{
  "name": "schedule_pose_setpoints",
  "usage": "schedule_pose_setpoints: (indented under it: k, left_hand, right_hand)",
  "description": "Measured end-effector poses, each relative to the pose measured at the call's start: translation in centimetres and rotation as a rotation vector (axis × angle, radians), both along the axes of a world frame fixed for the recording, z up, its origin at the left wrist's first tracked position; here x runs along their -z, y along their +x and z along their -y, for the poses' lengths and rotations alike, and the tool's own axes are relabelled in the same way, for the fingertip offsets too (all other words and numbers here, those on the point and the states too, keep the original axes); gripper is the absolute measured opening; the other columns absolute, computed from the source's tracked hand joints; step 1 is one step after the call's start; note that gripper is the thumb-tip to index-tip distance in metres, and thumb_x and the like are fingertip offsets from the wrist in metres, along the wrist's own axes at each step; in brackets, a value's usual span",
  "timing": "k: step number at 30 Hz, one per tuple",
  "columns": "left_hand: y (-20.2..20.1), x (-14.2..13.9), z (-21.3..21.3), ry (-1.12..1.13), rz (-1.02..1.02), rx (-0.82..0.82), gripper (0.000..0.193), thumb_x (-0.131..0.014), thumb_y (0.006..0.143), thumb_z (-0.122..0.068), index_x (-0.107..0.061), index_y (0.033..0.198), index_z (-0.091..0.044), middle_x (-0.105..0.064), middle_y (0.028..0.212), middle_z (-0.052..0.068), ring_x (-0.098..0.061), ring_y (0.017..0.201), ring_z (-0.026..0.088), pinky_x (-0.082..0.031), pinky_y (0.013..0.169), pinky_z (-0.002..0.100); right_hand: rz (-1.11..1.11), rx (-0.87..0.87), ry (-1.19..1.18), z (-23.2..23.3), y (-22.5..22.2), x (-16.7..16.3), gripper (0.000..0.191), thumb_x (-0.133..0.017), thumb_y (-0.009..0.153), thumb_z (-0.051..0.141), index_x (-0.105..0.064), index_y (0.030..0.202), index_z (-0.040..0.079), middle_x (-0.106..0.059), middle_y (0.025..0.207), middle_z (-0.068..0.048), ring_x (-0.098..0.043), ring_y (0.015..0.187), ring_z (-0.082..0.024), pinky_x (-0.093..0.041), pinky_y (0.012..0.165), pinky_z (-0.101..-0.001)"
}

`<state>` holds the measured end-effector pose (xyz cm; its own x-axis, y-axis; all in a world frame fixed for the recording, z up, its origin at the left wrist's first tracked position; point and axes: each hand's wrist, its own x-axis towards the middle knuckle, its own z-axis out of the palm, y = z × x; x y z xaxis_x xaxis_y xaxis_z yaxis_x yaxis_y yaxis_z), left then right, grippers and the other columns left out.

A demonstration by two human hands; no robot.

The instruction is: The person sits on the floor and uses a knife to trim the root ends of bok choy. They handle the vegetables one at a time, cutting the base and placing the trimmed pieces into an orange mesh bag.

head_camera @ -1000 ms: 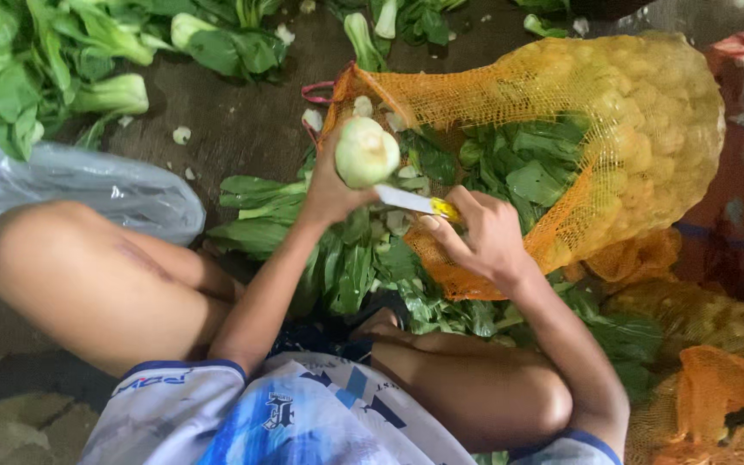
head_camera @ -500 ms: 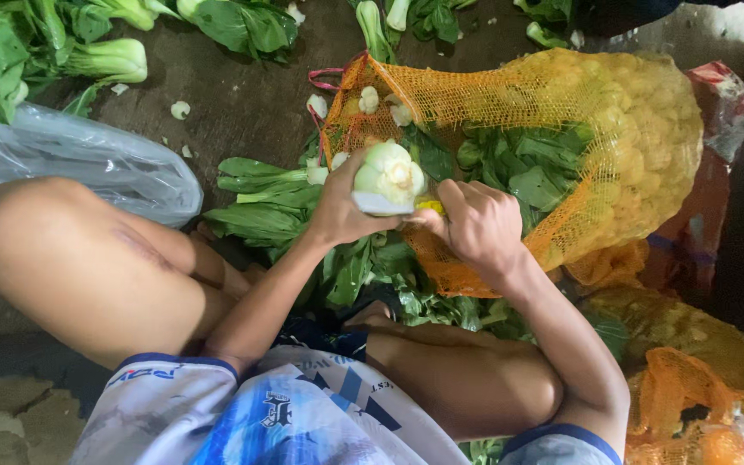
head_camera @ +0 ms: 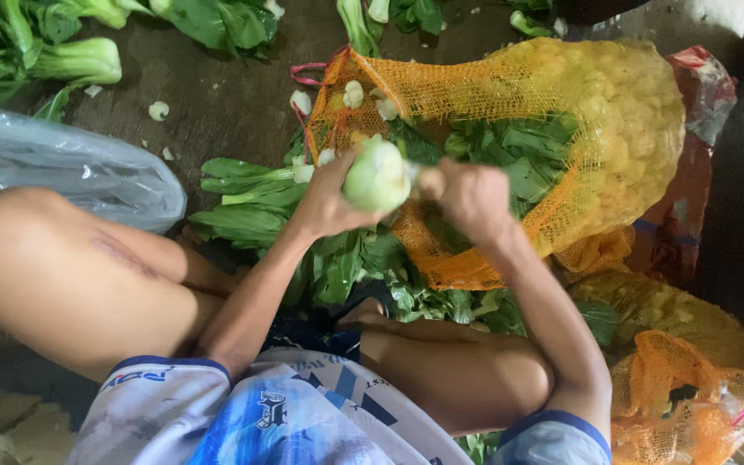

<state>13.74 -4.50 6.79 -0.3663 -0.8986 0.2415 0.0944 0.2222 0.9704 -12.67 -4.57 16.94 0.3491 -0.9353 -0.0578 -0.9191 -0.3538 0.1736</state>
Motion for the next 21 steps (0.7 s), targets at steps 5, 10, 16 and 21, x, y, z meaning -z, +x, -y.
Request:
schedule_pose_setpoints:
  k: [5, 10, 16, 21]
  left_hand:
    - [-0.7, 0.1, -1.3, 0.043, -0.188, 0.119, 0.11, -0.095, 0.059, -0.037, -0.044, 0.15, -0.004, -0.064, 0.137, 0.015, -0.065, 0.124, 0.028, -0.05, 0.11, 0.045]
    - [-2.6, 0.7, -2.1, 0.301, -0.432, 0.179, 0.106, -0.09, 0.076, -0.044, -0.035, 0.158, -0.006, -0.055, 0.15, 0.013, -0.056, 0.14, 0.024, -0.045, 0.12, 0.043]
    - [-3.5, 1.2, -2.2, 0.342, -0.599, 0.146, 0.111, -0.073, 0.085, -0.072, -0.022, 0.161, -0.01, -0.036, 0.158, 0.009, -0.037, 0.151, 0.022, -0.035, 0.123, 0.041]
    - [-1.6, 0.6, 0.2, 0.57, -0.325, 0.213, 0.093, -0.072, 0.078, -0.071, -0.053, 0.149, -0.013, -0.063, 0.135, 0.013, -0.063, 0.123, 0.029, -0.053, 0.108, 0.045]
  right_hand:
    - [0.325, 0.496, 0.102, 0.4, -5.0, 0.8, 0.05, -0.039, 0.119, 0.043, -0.067, 0.096, 0.008, -0.057, 0.066, -0.018, -0.051, 0.055, -0.033, -0.045, 0.057, -0.047]
    - [1.421, 0.194, 0.631, -3.2, -0.9, 2.7, 0.053, -0.074, 0.102, 0.038, -0.052, 0.129, -0.002, -0.058, 0.109, -0.008, -0.055, 0.093, -0.017, -0.049, 0.08, -0.0305]
    - [0.997, 0.312, 0.358, -3.9, 4.8, 0.1, 0.084, -0.099, 0.065, 0.034, -0.05, 0.124, 0.0, -0.065, 0.117, -0.007, -0.064, 0.109, -0.014, -0.056, 0.092, -0.0288]
    - [0.851, 0.307, 0.32, -3.9, 5.7, -0.3, 0.078, -0.1, 0.062, 0.036, -0.053, 0.114, 0.001, -0.061, 0.097, -0.008, -0.058, 0.088, -0.014, -0.053, 0.078, -0.031]
